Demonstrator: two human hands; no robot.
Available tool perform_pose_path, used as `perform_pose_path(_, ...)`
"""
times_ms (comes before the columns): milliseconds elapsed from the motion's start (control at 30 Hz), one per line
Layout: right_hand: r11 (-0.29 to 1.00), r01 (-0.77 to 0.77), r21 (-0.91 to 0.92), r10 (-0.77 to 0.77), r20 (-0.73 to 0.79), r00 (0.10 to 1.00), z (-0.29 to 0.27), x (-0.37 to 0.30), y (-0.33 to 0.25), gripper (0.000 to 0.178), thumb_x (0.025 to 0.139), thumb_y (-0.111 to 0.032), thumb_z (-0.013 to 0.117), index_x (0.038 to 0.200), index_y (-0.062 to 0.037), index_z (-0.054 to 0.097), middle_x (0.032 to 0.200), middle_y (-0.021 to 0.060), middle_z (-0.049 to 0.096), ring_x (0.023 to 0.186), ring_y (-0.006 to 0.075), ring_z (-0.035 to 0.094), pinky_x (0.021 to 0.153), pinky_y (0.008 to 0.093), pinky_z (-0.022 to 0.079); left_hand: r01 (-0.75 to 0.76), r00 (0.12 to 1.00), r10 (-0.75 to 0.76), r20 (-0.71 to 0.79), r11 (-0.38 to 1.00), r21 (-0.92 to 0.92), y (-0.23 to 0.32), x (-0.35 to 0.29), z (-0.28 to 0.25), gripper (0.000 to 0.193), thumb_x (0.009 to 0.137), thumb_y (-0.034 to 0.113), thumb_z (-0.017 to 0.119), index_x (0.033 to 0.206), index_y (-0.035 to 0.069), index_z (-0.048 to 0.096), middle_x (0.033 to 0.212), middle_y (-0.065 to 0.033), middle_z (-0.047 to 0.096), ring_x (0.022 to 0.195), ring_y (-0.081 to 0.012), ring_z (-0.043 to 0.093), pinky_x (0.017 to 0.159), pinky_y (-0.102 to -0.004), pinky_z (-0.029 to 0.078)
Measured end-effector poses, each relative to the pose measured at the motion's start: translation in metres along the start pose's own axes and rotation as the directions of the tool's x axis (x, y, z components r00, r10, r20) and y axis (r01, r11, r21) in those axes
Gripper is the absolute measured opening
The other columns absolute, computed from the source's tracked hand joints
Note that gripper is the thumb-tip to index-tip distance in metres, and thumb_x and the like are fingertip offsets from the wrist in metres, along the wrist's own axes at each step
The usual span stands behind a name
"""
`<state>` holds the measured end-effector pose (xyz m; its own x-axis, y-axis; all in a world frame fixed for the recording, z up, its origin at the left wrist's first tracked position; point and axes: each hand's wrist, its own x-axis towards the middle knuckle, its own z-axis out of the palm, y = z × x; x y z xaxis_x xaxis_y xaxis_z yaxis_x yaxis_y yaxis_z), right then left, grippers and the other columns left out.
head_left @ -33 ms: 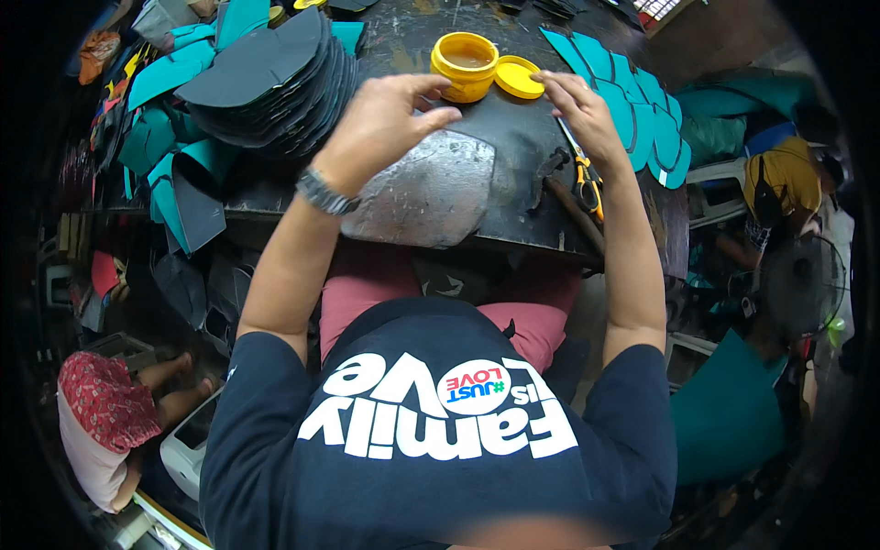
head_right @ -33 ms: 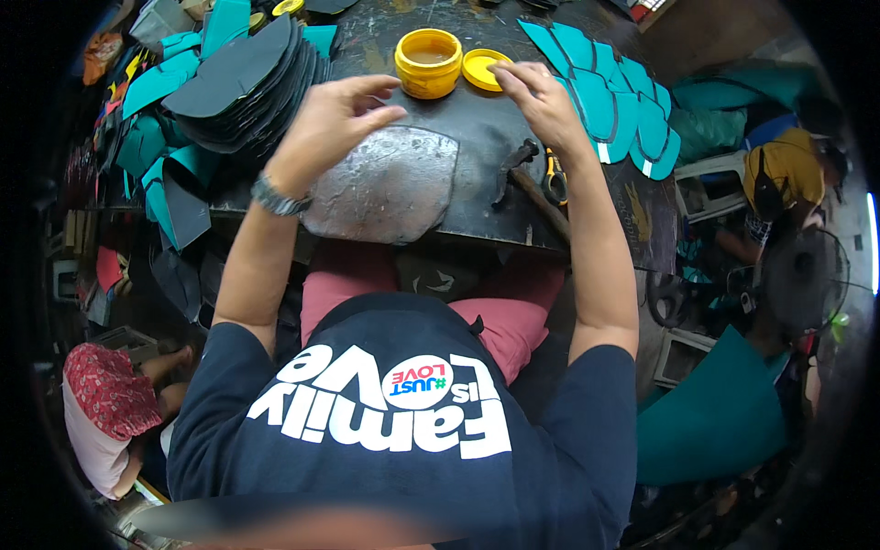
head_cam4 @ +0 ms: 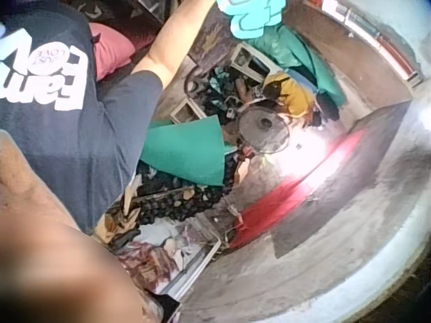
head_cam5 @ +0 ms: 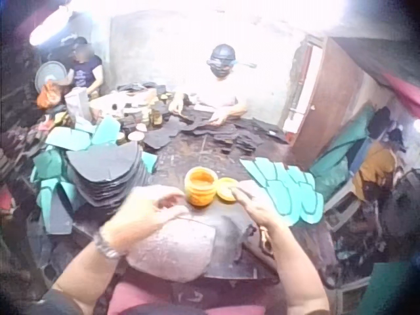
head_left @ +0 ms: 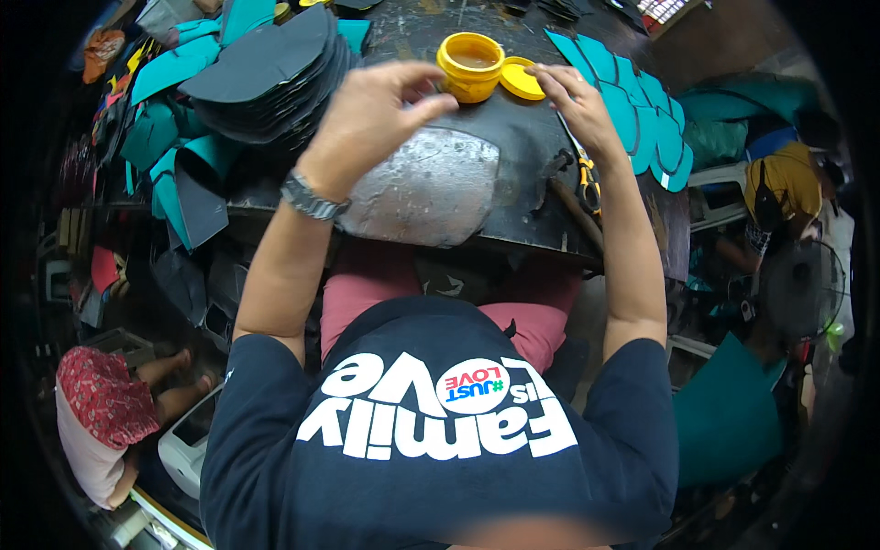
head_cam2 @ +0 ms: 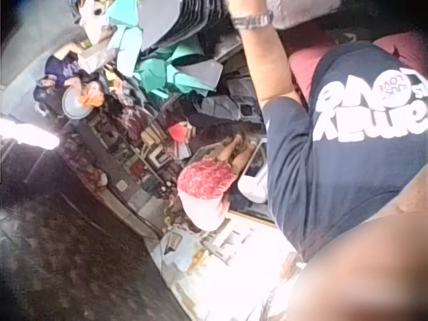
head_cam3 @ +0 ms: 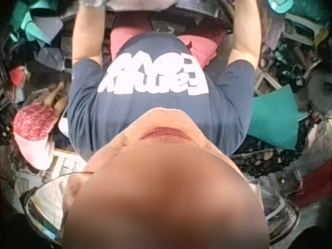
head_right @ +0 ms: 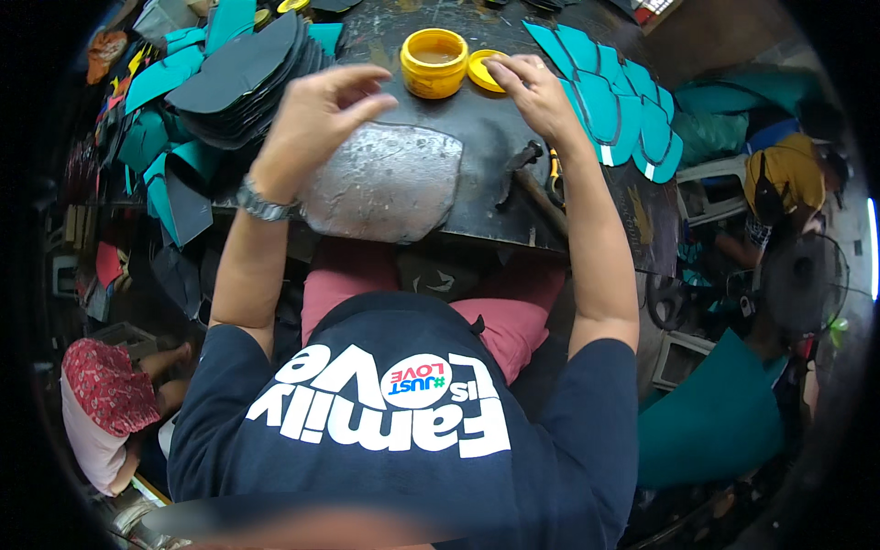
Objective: The person assembles slip-on shoes by applying adhesive to green insole pieces and pressing them into black shoe uppers. They use scissors to trim excess material from the insoles and repeat the process on multiple units.
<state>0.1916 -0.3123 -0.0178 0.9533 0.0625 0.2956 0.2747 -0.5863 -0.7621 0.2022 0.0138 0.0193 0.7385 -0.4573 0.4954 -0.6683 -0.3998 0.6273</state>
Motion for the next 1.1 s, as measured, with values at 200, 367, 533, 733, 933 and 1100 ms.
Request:
perform_pose_path(200,0.715,-0.065,-0.697,0.166,0.079,0.983,0.053,0.081,-0.018,0.076,0.089,-0.084,0.042,0.132,-0.0282,0.071,0.157,0.0218,0.042,0.150,0.0372,0.033,0.118,0.0503,0.034,0.071,0.879,0.359,-0.315,0.554,0.830,-0.038,0.020,-0.103,0.058,0.084,0.057,0.076,0.110,0.006,0.076,0.099,-0.0190,0.074,0.091,-0.0392,0.071,0.082,-0.0454,0.057)
perform_pose_path(367,0.573,-0.207,-0.793,0.464,0.106,0.880,0.064,0.115,-0.037,0.109,0.076,-0.099,0.036,0.121,-0.0079,0.075,0.132,0.0264,0.065,0.127,0.0412,0.060,0.108,0.0468,0.046,0.292,0.956,-0.232,-0.179,0.702,0.650,-0.069,0.006,-0.112,0.093,0.081,0.078,0.065,0.117,-0.007,0.071,0.111,-0.0294,0.071,0.107,-0.0416,0.070,0.096,-0.0474,0.055)
perform_pose_path(533,0.673,-0.191,-0.715,0.264,-0.009,0.964,0.065,0.108,-0.042,0.087,0.089,-0.084,0.041,0.114,-0.0094,0.078,0.119,0.0250,0.070,0.116,0.0403,0.066,0.100,0.0491,0.050,0.297,0.945,-0.315,-0.088,0.713,0.635,-0.063,0.009,-0.118,0.096,0.079,0.078,0.067,0.127,-0.005,0.067,0.123,-0.0299,0.068,0.116,-0.0438,0.066,0.102,-0.0468,0.052)
perform_pose_path(733,0.430,-0.122,-0.894,0.099,-0.087,0.991,0.067,0.064,-0.054,0.071,0.099,-0.070,0.042,0.108,-0.0089,0.078,0.107,0.0186,0.070,0.093,0.0359,0.072,0.076,0.0466,0.058,0.190,0.980,-0.195,-0.045,0.844,0.502,-0.089,0.016,-0.132,0.065,0.094,0.064,0.061,0.119,0.005,0.074,0.108,-0.0259,0.073,0.105,-0.0408,0.070,0.092,-0.0453,0.055)
perform_pose_path(933,0.623,-0.055,-0.781,0.053,-0.028,0.998,0.053,0.030,-0.074,0.065,0.093,-0.065,0.061,0.114,-0.0047,0.072,0.112,0.0173,0.069,0.096,0.0353,0.073,0.079,0.0460,0.059,-0.054,0.733,0.628,-0.260,0.436,0.898,-0.064,0.016,-0.188,0.031,0.094,0.027,0.067,0.094,-0.004,0.071,0.089,-0.0227,0.071,0.083,-0.0382,0.069,0.071,-0.0484,0.054)
perform_pose_path(1100,0.756,-0.114,-0.644,-0.072,-0.255,0.964,0.079,0.037,-0.038,0.077,0.081,-0.057,0.080,0.141,-0.0168,0.056,0.122,0.0211,0.064,0.114,0.0388,0.067,0.092,0.0488,0.057,0.176,0.478,-0.065,-0.876,0.984,0.024,0.006,-0.035,-0.183,0.039,0.103,0.041,0.060,0.119,0.008,0.074,0.109,-0.0113,0.076,0.087,-0.0188,0.073,0.069,-0.0304,0.059)
